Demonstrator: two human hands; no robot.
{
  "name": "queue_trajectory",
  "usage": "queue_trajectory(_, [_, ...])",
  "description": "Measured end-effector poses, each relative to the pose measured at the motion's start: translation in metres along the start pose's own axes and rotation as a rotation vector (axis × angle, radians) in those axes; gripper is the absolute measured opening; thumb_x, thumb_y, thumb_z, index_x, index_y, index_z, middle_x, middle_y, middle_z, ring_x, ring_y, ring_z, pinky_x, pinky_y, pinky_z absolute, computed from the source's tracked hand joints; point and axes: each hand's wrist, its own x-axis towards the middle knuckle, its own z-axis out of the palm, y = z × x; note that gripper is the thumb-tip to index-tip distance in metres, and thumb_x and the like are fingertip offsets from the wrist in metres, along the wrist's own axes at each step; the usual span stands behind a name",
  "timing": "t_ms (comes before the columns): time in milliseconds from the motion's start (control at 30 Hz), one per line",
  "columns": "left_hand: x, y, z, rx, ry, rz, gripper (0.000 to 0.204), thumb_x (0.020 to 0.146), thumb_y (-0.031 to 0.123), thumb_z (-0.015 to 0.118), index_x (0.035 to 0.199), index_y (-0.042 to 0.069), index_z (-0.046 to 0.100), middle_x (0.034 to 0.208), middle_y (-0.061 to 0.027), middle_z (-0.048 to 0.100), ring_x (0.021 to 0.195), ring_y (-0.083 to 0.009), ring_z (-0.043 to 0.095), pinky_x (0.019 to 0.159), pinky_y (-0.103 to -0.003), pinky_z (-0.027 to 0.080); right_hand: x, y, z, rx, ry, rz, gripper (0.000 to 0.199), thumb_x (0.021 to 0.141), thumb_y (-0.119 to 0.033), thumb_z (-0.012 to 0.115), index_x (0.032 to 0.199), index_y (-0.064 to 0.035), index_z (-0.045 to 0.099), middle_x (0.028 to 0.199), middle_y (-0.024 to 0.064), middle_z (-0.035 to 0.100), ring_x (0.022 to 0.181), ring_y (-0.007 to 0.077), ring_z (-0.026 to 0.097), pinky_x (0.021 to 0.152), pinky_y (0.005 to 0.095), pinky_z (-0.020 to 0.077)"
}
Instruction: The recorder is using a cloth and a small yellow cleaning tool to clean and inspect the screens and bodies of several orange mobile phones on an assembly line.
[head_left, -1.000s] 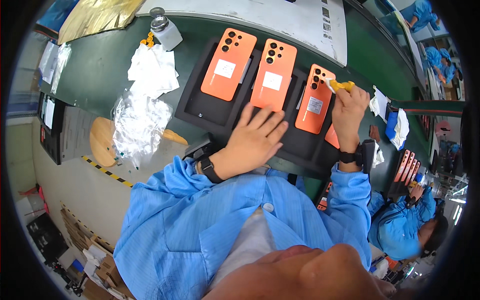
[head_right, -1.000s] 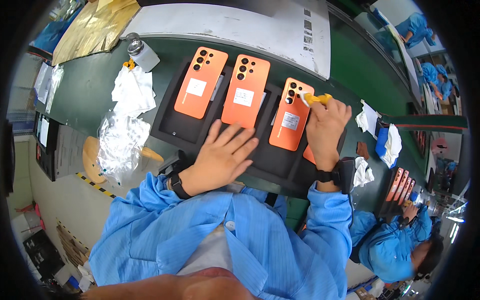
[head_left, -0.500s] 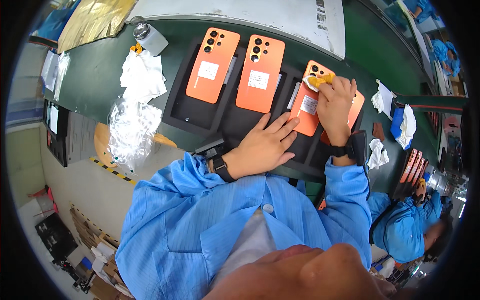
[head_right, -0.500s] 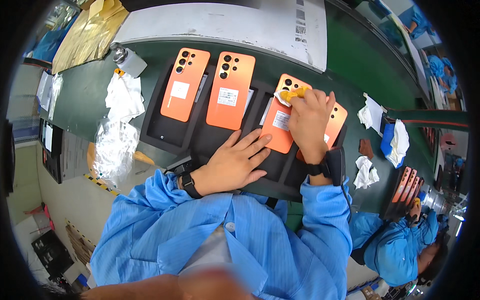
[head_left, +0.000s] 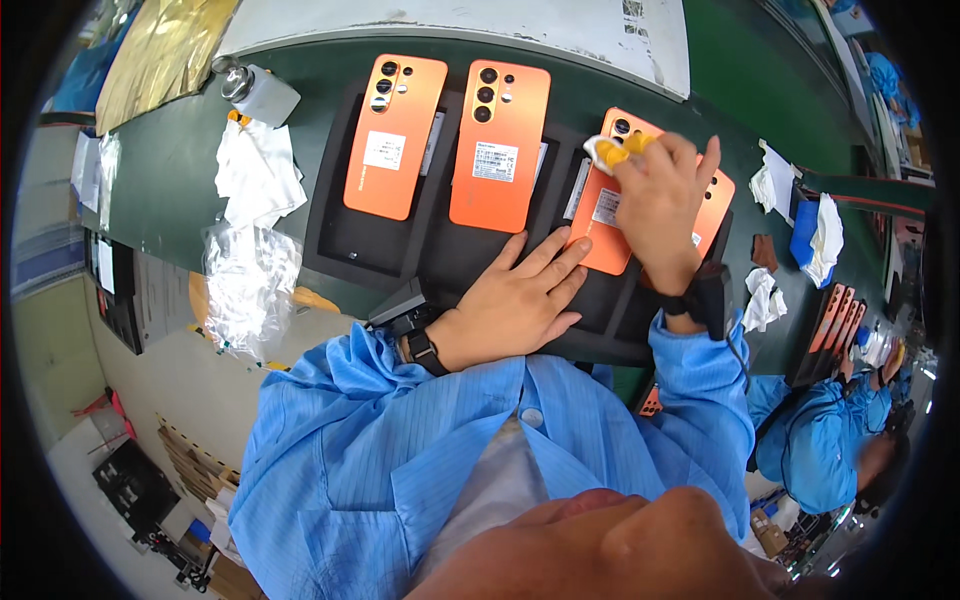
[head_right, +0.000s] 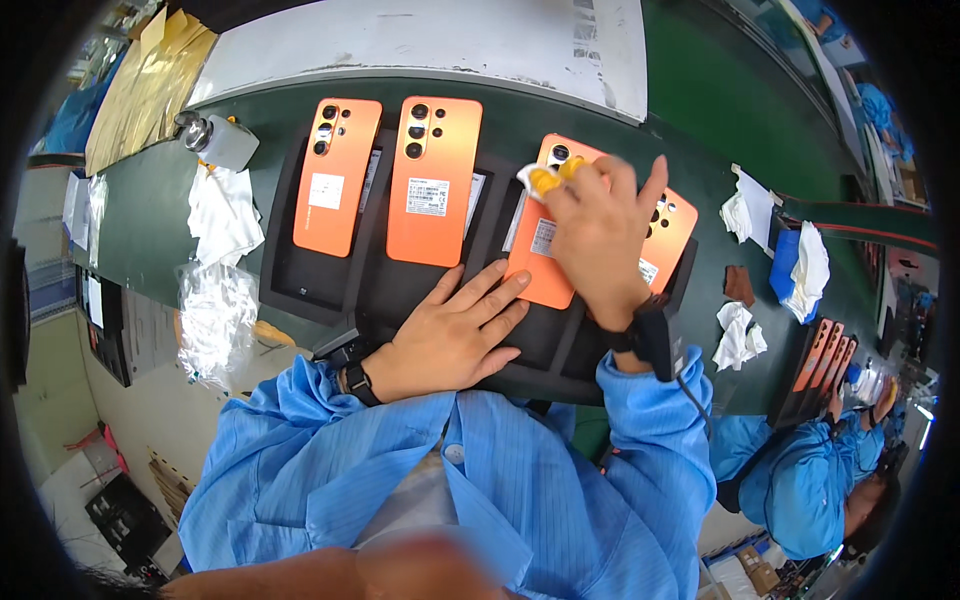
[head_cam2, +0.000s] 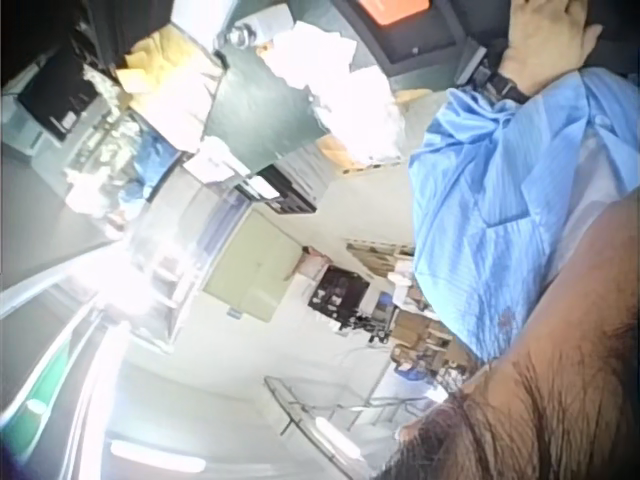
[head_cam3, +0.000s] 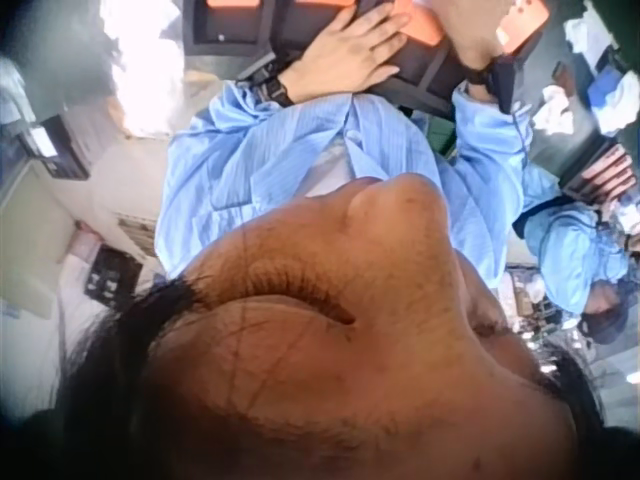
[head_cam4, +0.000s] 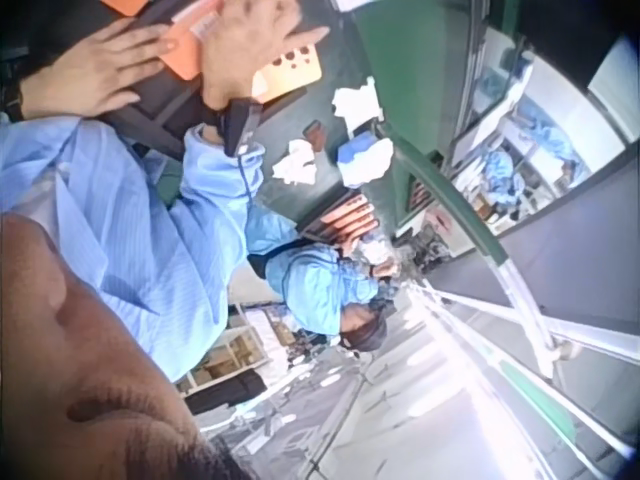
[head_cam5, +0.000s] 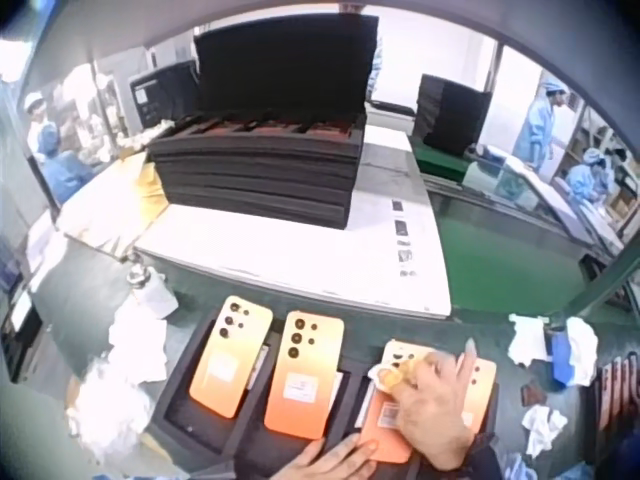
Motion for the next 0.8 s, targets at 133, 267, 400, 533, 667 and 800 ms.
queue_trajectory(133, [0.000,0.001,-0.001,-0.025,-0.002,-0.010,0.051,0.088,0.039,0.068,0.126,0.005,0.066,0.151,-0.0114,0.048,0.144,-0.0294,0.039,0.108,-0.053,0.039,0.007,0.021,0.005,0.125,0.058,0.034,0.020,0.081,-0.003,0.063,0.092,-0.0139,0.076,0.094,0.0035,0.060,0.104,0.0265,0.056,0.102,0.0742,0.0288])
queue_trajectory(267, [-0.003,0.000,0.001,-0.072,-0.030,-0.006,0.052,0.093,0.040,0.061,0.128,0.002,0.064,0.152,-0.0131,0.046,0.146,-0.0293,0.034,0.111,-0.055,0.033,-0.008,0.027,0.004,0.156,0.051,0.099,0.016,0.078,-0.002,0.064,0.088,-0.0094,0.073,0.095,0.0057,0.060,0.104,0.0288,0.055,0.103,0.0695,0.0310])
queue_trajectory(400, [-0.003,-0.003,0.002,-0.088,-0.025,0.005,0.051,0.093,0.040,0.061,0.127,0.001,0.065,0.152,-0.0134,0.046,0.146,-0.0295,0.033,0.111,-0.055,0.033,-0.018,0.025,-0.004,0.109,0.020,0.182,0.015,0.076,-0.002,0.064,0.087,-0.0084,0.071,0.094,0.0066,0.059,0.105,0.0300,0.055,0.104,0.0667,0.0314])
queue_trajectory(533, [-0.001,-0.004,0.001,-0.072,-0.025,0.014,0.051,0.093,0.040,0.061,0.127,0.001,0.065,0.152,-0.0138,0.046,0.146,-0.0299,0.034,0.110,-0.055,0.033,-0.021,0.006,-0.004,0.185,0.010,0.105,0.015,0.075,-0.003,0.064,0.086,-0.0098,0.072,0.092,0.0067,0.058,0.105,0.0294,0.055,0.106,0.0691,0.0281])
queue_trajectory(667, [0.000,-0.003,-0.001,-0.031,-0.012,-0.001,0.050,0.088,0.039,0.067,0.125,0.005,0.066,0.151,-0.0113,0.048,0.145,-0.0287,0.037,0.109,-0.054,0.038,0.003,0.009,0.005,0.066,0.033,0.026,0.014,0.075,-0.006,0.064,0.085,-0.0113,0.073,0.093,0.0047,0.060,0.105,0.0280,0.055,0.105,0.0751,0.0250])
queue_trajectory(800, [-0.001,-0.003,0.000,-0.038,0.005,-0.009,0.050,0.088,0.038,0.068,0.125,0.005,0.066,0.151,-0.0108,0.048,0.144,-0.0285,0.038,0.109,-0.053,0.039,0.015,0.028,0.010,-0.030,0.071,0.040,0.017,0.076,-0.006,0.064,0.087,-0.0124,0.075,0.096,0.0036,0.062,0.104,0.0274,0.056,0.103,0.0754,0.0257])
